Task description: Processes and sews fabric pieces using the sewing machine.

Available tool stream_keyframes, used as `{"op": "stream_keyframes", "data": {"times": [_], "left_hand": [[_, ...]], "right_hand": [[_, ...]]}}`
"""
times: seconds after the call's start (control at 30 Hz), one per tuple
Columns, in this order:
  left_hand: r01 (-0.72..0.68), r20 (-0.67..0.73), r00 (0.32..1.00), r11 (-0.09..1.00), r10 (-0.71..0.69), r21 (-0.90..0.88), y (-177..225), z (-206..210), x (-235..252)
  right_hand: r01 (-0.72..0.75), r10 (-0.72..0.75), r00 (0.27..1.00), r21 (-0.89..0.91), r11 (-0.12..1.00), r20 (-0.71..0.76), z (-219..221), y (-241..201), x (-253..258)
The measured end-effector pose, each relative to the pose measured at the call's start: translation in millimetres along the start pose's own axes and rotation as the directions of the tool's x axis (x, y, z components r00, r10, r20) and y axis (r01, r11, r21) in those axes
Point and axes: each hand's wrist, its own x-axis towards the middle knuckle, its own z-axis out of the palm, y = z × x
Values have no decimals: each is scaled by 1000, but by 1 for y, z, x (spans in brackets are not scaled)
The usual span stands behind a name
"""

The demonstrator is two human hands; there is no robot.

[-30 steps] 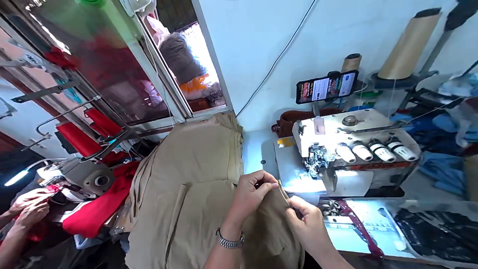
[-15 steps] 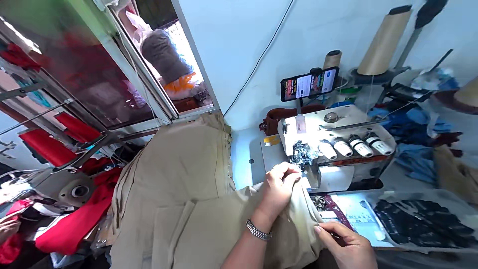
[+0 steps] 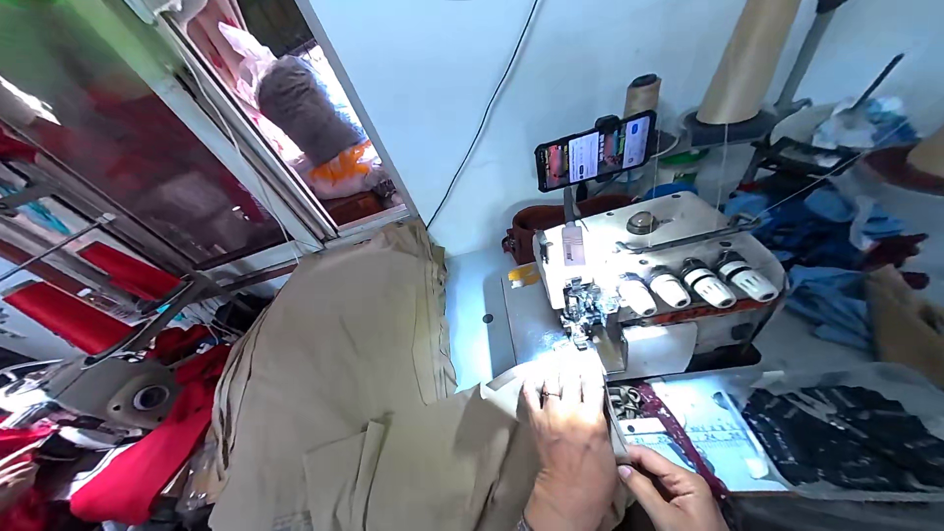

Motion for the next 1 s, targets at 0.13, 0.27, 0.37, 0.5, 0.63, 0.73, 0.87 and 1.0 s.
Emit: {"op": "stream_keyframes", "data": {"times": [0.13,0.27,0.37,0.5,0.63,0.73,0.87,1.0], "left_hand": [[19,20,1000,989,-16,-147,-6,6,7],[171,121,985,764,-122,-623,-47,-10,14],[365,124,928,792,-351,-490,-111,-38,-9],[768,222,618,639,-754,34,-179,-85,-70],[800,218,540,576,-813,167,-200,-90,-126],[767,55,637,639,-769,57,-206,-80,-151],[801,-78,592,597,-802,-55,-225,-80,-164],[797,135,604,591,-786,-126,-240,-94,-160]], "right_hand": [[31,-31,999,6,999,-13,0,6,7],[99,-98,994,10,995,-45,7,9,22],[150,-149,987,16,988,-65,13,12,37],[184,-184,982,-4,983,-47,12,14,44],[183,-183,983,-13,983,30,8,20,36],[133,-131,989,-27,991,74,4,24,23],[127,-122,987,-52,990,101,-9,34,15],[103,-95,990,-79,992,109,-18,25,12]]}}
